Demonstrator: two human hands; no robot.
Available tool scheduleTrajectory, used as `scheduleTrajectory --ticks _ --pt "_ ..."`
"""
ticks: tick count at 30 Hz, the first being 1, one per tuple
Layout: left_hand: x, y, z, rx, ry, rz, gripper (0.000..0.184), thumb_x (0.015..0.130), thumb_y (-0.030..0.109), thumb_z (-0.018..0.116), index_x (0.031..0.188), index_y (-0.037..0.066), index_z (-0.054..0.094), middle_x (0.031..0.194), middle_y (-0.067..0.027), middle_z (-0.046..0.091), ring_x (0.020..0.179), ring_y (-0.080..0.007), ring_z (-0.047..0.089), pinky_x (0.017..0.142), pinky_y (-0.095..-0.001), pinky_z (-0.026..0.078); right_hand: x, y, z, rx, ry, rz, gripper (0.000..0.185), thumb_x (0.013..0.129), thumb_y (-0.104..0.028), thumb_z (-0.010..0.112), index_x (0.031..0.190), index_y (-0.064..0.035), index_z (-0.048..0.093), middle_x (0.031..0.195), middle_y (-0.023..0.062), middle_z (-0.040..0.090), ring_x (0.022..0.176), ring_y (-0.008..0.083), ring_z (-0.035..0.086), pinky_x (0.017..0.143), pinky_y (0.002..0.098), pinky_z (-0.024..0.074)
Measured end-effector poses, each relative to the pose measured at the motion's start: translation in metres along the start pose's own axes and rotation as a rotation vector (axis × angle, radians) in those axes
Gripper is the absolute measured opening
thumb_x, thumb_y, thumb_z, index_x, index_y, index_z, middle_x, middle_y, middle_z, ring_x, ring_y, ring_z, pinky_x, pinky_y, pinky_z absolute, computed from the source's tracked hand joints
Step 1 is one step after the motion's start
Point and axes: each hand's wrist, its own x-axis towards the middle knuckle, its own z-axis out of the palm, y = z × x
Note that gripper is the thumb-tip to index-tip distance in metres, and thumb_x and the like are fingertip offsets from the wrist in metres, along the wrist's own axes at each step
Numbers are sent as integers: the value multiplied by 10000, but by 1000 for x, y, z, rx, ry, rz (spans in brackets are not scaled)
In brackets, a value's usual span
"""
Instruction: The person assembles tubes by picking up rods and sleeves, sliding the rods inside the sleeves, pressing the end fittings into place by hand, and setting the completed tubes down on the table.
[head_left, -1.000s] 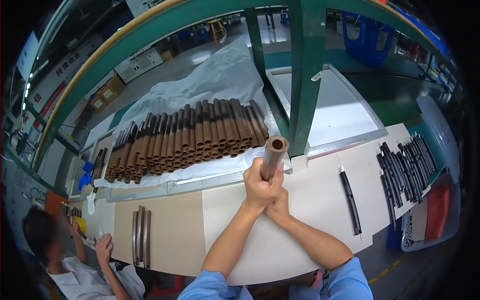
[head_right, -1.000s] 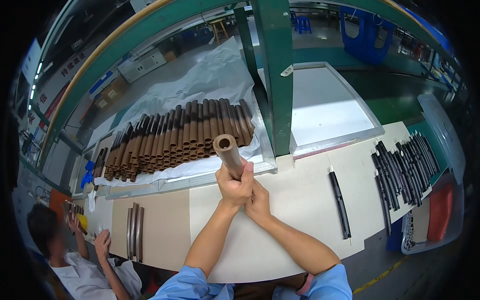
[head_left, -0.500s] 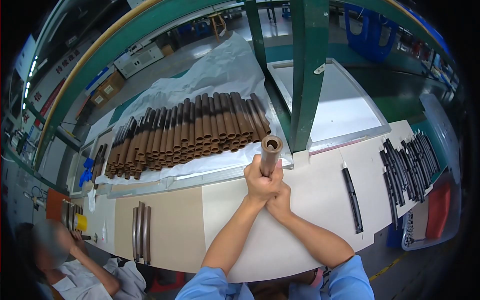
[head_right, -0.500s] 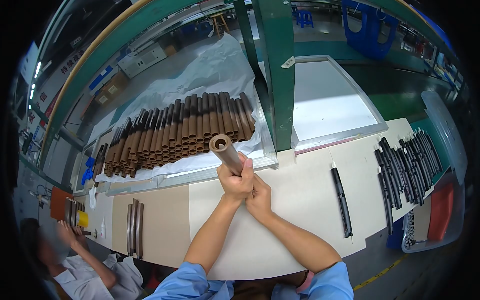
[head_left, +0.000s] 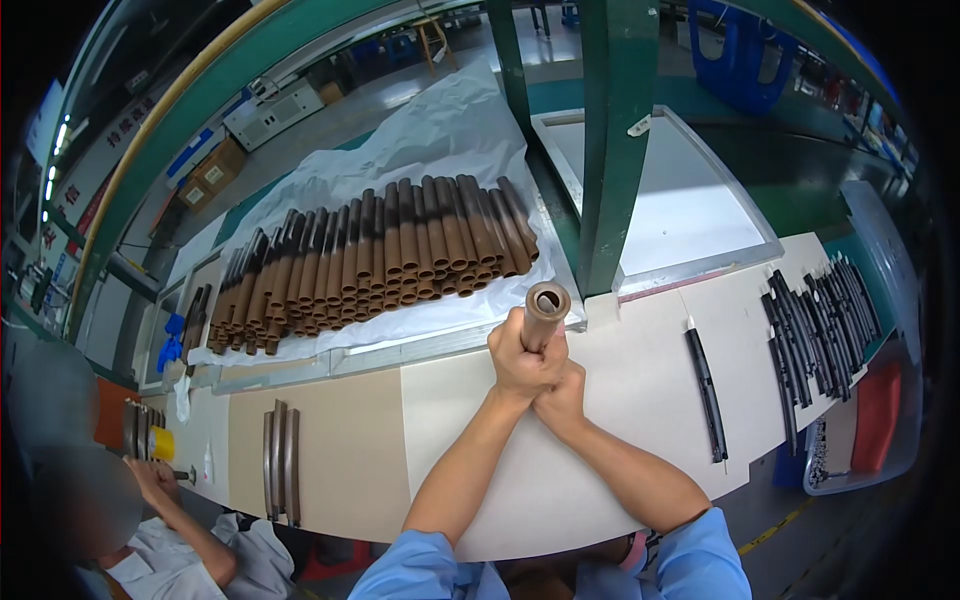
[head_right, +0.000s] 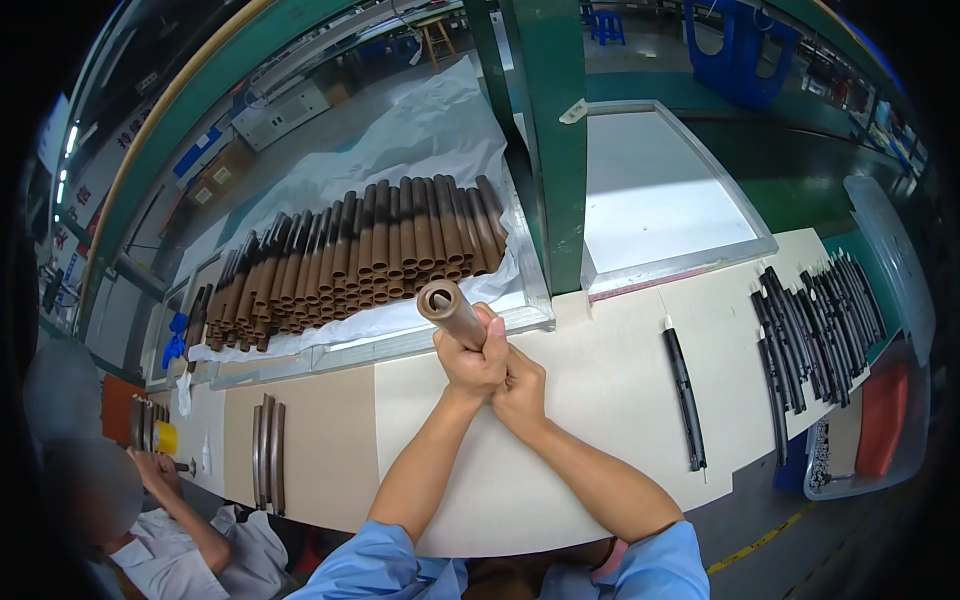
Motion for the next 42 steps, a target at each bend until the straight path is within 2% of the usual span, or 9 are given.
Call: scheduleTrajectory --ticks 6,11,18,23,25,28,31,37,42 --pt "0 -3 -1 5 -24 -42 236 733 82 644 685 38 417 463 -28 386 368 -123 372 373 -268 327 2 0 -1 -1 -9 29 216 783 35 551 988 44 618 865 169 664 747 240 657 653 309 500" --pt "4 11 -3 -55 -25 -113 196 804 46 560 638 19 458 537 -30 472 466 -89 404 435 -245 313 3 -1 -2 -10 -10 -17 227 787 29 559 1005 40 620 855 171 664 747 238 657 653 307 501" --pt "6 7 -3 -168 43 -154 257 853 96 534 620 37 445 541 -24 478 473 -85 409 434 -241 318 10 0 -4 -80 7 -102 301 766 43 597 1066 31 614 757 131 636 553 158 583 519 277 462" --pt "50 37 -33 -621 168 -526 258 936 245 439 751 66 436 527 -15 417 441 -115 411 439 -255 362 26 -42 -6 -177 -56 -299 360 707 15 707 1057 23 621 716 104 614 480 128 540 460 265 433" --pt "71 51 -57 -902 360 -656 253 934 287 432 811 66 429 572 -13 395 499 -132 408 473 -268 370 39 -73 3 -220 -89 -434 374 668 -46 759 1015 10 629 697 85 599 476 136 528 453 260 427" --pt "82 42 -102 -1335 359 -713 197 912 260 484 846 77 449 674 -29 445 617 -153 453 572 -302 421 54 -115 23 -257 -141 -570 352 656 -76 765 973 -3 632 699 63 586 488 147 524 456 261 427" --pt "86 44 -126 -1684 419 -853 189 919 236 475 851 61 452 710 -40 455 641 -161 458 589 -295 425 53 -138 49 -196 -142 -602 351 655 -100 768 968 -18 633 716 50 579 506 156 528 465 260 432" --pt "82 42 -133 -2011 277 -1004 265 954 249 437 801 33 433 763 -57 464 723 -174 484 671 -298 452 49 -142 68 -169 -64 -606 394 591 -24 756 963 -26 627 762 56 594 542 152 550 486 265 446" --pt "80 44 -125 -2024 278 -1071 285 961 271 435 809 29 436 764 -61 457 736 -181 488 693 -312 461 55 -136 62 -180 -31 -633 391 580 -20 756 949 -34 628 760 52 592 521 144 538 467 252 432"
